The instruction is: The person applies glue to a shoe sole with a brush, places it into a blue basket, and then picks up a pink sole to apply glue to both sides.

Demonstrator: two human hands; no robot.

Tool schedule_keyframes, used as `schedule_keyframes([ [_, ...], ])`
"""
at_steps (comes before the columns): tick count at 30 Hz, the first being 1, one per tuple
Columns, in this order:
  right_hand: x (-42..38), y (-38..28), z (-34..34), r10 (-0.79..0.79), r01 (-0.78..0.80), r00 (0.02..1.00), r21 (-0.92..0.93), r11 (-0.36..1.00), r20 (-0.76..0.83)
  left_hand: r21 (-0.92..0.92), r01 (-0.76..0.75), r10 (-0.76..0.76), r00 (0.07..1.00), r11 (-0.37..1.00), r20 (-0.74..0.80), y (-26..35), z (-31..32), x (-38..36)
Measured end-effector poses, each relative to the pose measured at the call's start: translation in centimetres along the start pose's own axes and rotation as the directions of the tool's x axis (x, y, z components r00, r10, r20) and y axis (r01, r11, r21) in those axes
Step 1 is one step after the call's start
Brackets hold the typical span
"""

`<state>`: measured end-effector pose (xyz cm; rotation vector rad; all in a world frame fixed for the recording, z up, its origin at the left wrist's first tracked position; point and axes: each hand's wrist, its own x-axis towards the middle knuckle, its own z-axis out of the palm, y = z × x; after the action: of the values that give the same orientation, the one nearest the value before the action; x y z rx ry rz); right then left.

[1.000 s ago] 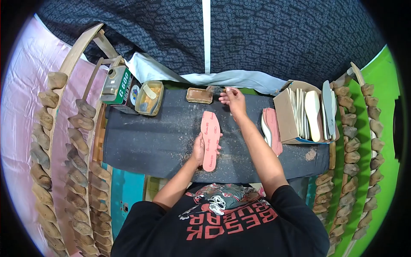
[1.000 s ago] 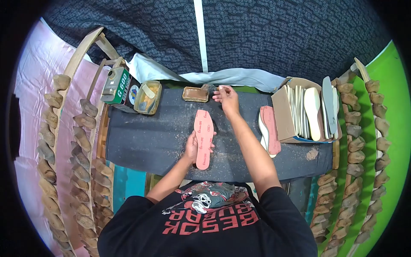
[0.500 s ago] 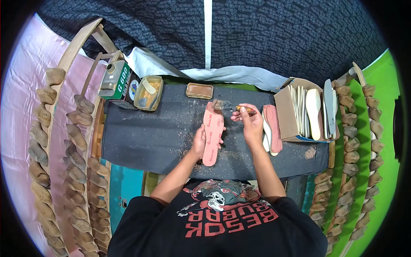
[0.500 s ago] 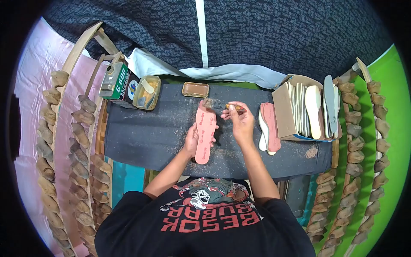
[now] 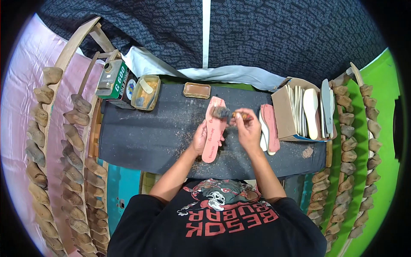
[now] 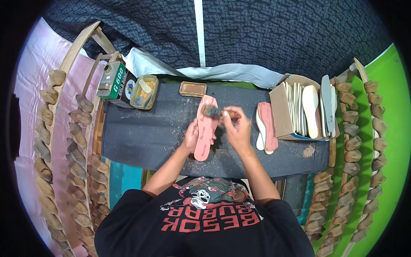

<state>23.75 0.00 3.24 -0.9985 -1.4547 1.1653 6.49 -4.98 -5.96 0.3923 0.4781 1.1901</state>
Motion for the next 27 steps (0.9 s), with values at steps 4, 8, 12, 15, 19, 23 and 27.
schedule_keyframes([
  [4,2.1,-0.6,-0.2,-0.125,0.119,0.990,-0.090,0.989,-0.067,0.096,-0.025,0.023,0.999,0.995,0.026,0.1,1.9,-0.1],
  [8,0.0,-0.5,-0.2,-0.058,0.055,0.998,-0.165,0.985,-0.016,0.035,-0.022,0.021,0.999,0.999,0.024,-0.3,0.2,0.3],
  [12,-1.3,-1.6,0.2,-0.148,0.160,0.987,-0.272,0.949,0.062,0.053,-0.027,0.027,1.000,0.998,-0.007,-0.1,-0.4,0.1],
  [15,0.6,-1.7,0.3,-0.080,0.064,0.992,-0.169,0.984,-0.093,0.034,-0.018,0.017,0.999,0.999,0.052,-0.2,0.9,-0.1],
  [19,2.6,-1.6,-0.3,-0.237,0.203,0.966,-0.258,0.944,-0.106,0.025,-0.007,0.005,0.997,1.000,0.082,-0.3,1.5,0.1],
  [23,-0.3,-1.3,-0.1,-0.115,0.109,0.993,-0.212,0.971,-0.017,0.002,-0.004,0.004,0.999,1.000,0.054,-0.3,0.3,0.5],
  [27,-2.0,-3.2,0.6,-0.058,0.068,0.997,-0.209,0.976,0.056,0.024,-0.019,0.019,1.000,1.000,-0.006,0.2,0.5,0.3],
])
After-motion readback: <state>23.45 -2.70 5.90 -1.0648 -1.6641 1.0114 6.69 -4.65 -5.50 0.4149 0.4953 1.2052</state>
